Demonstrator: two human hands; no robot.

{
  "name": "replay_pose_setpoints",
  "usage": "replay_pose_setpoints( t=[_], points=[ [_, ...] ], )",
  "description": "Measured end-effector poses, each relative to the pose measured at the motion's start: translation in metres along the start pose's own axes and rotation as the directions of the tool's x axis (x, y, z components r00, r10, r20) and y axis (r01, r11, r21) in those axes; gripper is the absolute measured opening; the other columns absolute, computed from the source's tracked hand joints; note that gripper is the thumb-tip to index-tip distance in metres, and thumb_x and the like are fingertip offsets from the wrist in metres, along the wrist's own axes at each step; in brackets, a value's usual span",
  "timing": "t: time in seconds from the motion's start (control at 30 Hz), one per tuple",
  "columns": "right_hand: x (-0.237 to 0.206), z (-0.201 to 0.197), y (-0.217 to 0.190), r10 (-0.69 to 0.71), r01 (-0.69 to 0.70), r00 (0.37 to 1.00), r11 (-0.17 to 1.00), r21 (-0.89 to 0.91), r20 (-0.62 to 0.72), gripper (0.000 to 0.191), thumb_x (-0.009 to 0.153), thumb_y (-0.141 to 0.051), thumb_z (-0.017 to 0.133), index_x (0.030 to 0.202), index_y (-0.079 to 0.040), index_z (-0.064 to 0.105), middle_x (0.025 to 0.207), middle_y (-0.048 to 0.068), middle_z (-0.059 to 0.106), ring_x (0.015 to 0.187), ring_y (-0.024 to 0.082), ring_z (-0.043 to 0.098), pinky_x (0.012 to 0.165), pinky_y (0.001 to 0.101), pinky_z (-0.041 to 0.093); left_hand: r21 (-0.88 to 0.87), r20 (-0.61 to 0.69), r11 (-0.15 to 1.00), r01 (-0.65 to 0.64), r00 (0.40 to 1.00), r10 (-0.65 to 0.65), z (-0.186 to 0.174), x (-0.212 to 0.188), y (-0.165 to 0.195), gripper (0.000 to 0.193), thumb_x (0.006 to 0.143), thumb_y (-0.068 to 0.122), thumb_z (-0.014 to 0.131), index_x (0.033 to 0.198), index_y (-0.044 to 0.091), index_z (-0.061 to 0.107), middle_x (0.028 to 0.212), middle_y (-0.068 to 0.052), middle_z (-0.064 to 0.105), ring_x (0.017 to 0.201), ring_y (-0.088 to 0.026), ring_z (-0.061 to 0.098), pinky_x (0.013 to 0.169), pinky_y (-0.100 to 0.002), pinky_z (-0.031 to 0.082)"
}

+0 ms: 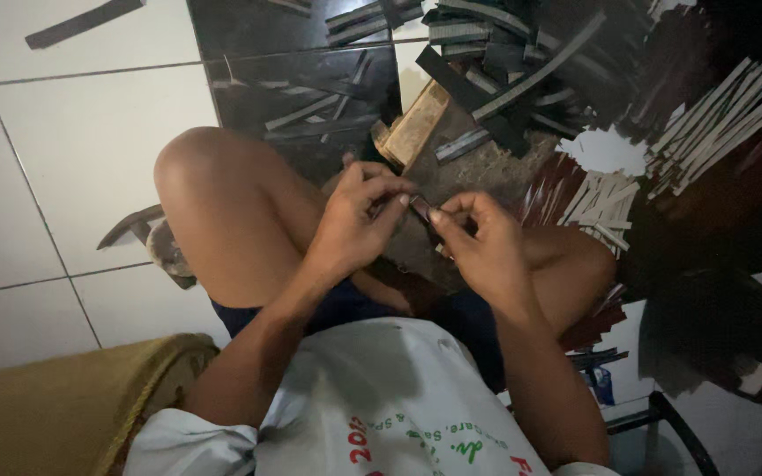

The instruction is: The person sits cross-legged on the floor and repeatedly rubs thin sticks against a fixed blade mounted on a wooden block to sharpen them. They handle sticks one at a time, rotating them and moving them back and forth along the blade, then placing the sharpened sticks into a pile.

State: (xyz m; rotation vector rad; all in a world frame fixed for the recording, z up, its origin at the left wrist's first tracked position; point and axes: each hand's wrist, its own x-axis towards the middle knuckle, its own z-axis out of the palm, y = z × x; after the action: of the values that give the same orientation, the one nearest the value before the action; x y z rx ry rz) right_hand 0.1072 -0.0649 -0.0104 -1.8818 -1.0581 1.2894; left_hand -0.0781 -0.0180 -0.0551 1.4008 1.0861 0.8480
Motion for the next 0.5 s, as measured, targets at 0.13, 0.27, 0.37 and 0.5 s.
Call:
replay_pose_setpoints(
  t=[0.13, 0.27, 0.37, 0.5],
  points=[
    [-0.001, 0.001, -0.008, 0.017, -0.020, 0.999, 0.997, -0.078, -0.032, 0.015, 0.095, -0.013, 0.074, 0.100, -0.001, 0.066, 0.078, 0.001, 0.067, 0.060, 0.005, 0.061, 0.050, 0.0224, 0.049, 0.050, -0.032, 0.999, 0.011, 0.999, -0.009, 0.003, 0.000, -0.002, 0.027, 0.096, 0.014, 0.075, 0.120, 0.005, 0.067, 0.110, -0.008, 0.063, 0.089, -0.018, 0.063, 0.075, -0.031, 0.055],
    [-0.004, 0.002, -0.015, -0.036, 0.029, 0.999, 0.986, -0.165, -0.040, 0.015, 0.094, -0.012, 0.073, 0.099, -0.001, 0.066, 0.079, 0.001, 0.069, 0.061, 0.005, 0.062, 0.049, 0.0223, 0.049, 0.143, -0.050, 0.981, -0.134, 0.989, 0.142, 0.007, 0.004, -0.003, 0.039, 0.090, 0.018, 0.085, 0.119, 0.004, 0.064, 0.115, -0.012, 0.063, 0.103, -0.024, 0.065, 0.081, -0.034, 0.058],
    [-0.005, 0.004, -0.015, -0.040, 0.031, 0.998, 0.983, -0.178, -0.051, 0.014, 0.095, -0.012, 0.073, 0.099, 0.000, 0.066, 0.077, 0.003, 0.068, 0.060, 0.006, 0.061, 0.048, 0.0227, 0.047, 0.195, -0.066, 0.979, -0.054, 0.995, 0.068, 0.011, 0.008, -0.002, 0.037, 0.086, 0.017, 0.085, 0.114, 0.004, 0.064, 0.110, -0.012, 0.064, 0.094, -0.024, 0.066, 0.076, -0.035, 0.058],
    [-0.007, 0.003, -0.011, -0.140, 0.138, 0.990, 0.983, -0.117, -0.003, 0.012, 0.098, -0.010, 0.071, 0.101, 0.001, 0.067, 0.082, 0.003, 0.069, 0.066, 0.004, 0.061, 0.052, 0.0217, 0.048, 0.087, -0.069, 0.996, 0.002, 0.998, 0.004, 0.012, 0.011, 0.001, 0.035, 0.085, 0.015, 0.084, 0.111, 0.004, 0.064, 0.107, -0.010, 0.068, 0.094, -0.021, 0.066, 0.078, -0.034, 0.057]
  ],
)
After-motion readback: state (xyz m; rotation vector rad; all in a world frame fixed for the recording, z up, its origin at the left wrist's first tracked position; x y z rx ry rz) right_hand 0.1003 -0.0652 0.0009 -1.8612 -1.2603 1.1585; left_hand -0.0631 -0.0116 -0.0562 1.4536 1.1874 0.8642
